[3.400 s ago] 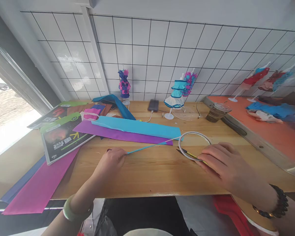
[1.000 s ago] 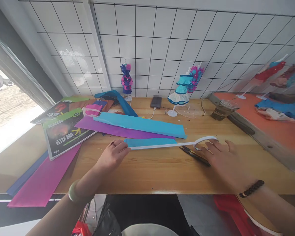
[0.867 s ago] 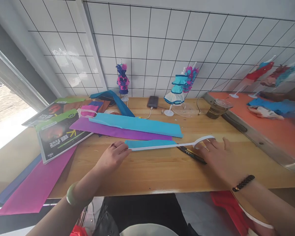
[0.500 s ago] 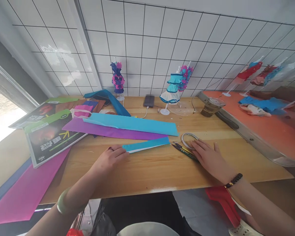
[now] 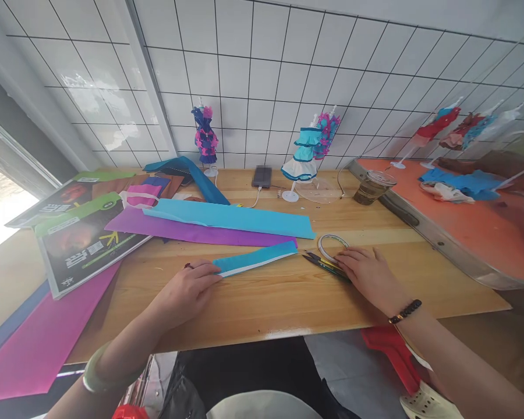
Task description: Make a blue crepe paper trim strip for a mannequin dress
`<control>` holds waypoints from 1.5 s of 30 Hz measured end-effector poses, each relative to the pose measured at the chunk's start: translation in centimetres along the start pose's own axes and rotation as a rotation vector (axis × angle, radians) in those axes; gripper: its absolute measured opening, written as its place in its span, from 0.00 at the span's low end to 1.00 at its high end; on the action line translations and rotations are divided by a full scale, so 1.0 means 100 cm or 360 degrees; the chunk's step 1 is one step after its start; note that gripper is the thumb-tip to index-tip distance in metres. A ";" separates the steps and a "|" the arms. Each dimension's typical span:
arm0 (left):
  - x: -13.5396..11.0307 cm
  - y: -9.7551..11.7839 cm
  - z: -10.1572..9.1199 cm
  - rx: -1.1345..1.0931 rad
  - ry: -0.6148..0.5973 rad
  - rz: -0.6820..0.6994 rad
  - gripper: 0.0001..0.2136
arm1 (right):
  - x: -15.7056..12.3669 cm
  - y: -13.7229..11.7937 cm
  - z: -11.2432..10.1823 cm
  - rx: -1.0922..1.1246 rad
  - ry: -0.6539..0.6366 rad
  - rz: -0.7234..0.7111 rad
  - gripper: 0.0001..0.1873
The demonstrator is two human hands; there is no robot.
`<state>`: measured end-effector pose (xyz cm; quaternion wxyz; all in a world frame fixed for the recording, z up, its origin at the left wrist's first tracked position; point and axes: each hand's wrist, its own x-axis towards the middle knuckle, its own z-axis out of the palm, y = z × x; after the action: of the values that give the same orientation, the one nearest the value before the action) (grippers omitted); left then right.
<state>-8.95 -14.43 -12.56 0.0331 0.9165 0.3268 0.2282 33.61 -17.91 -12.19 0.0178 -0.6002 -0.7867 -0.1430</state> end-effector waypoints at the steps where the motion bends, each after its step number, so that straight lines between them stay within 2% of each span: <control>1: -0.001 0.000 -0.001 -0.0007 0.0000 -0.0010 0.14 | 0.000 0.000 0.000 -0.0002 0.0013 0.0010 0.20; 5: -0.008 -0.007 -0.004 -0.0023 0.0024 -0.0086 0.15 | 0.000 -0.005 0.000 0.0061 0.0125 -0.0035 0.18; 9: -0.014 -0.015 -0.009 -0.0029 0.0082 -0.0278 0.13 | -0.004 -0.015 -0.003 0.0157 0.0235 -0.0191 0.16; 15: -0.007 -0.009 -0.013 -0.0007 0.0046 -0.0422 0.09 | -0.015 -0.020 0.000 0.0131 0.0226 -0.0363 0.16; 21: 0.001 -0.006 -0.008 -0.0027 0.0029 -0.0560 0.07 | -0.027 -0.020 -0.001 0.0014 0.0202 -0.0475 0.18; 27: 0.001 -0.009 -0.007 -0.0098 -0.0037 -0.0643 0.10 | -0.032 -0.023 -0.002 0.0016 0.0208 -0.0422 0.16; 33: 0.001 -0.004 -0.006 -0.0088 -0.0089 -0.0688 0.07 | -0.027 -0.027 -0.003 -0.0007 0.0189 -0.0378 0.16; 38: 0.003 -0.003 -0.007 -0.0168 -0.0183 -0.0768 0.09 | -0.024 -0.030 -0.010 -0.0078 0.0146 -0.0384 0.19; 45: 0.006 -0.002 -0.011 -0.0217 -0.0255 -0.0917 0.07 | -0.017 -0.015 -0.018 -0.0206 0.0036 -0.0324 0.20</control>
<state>-9.15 -14.07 -11.38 0.1837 0.7969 0.5535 0.1578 32.42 -20.28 -11.09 -0.0267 -0.5156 -0.8324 -0.2013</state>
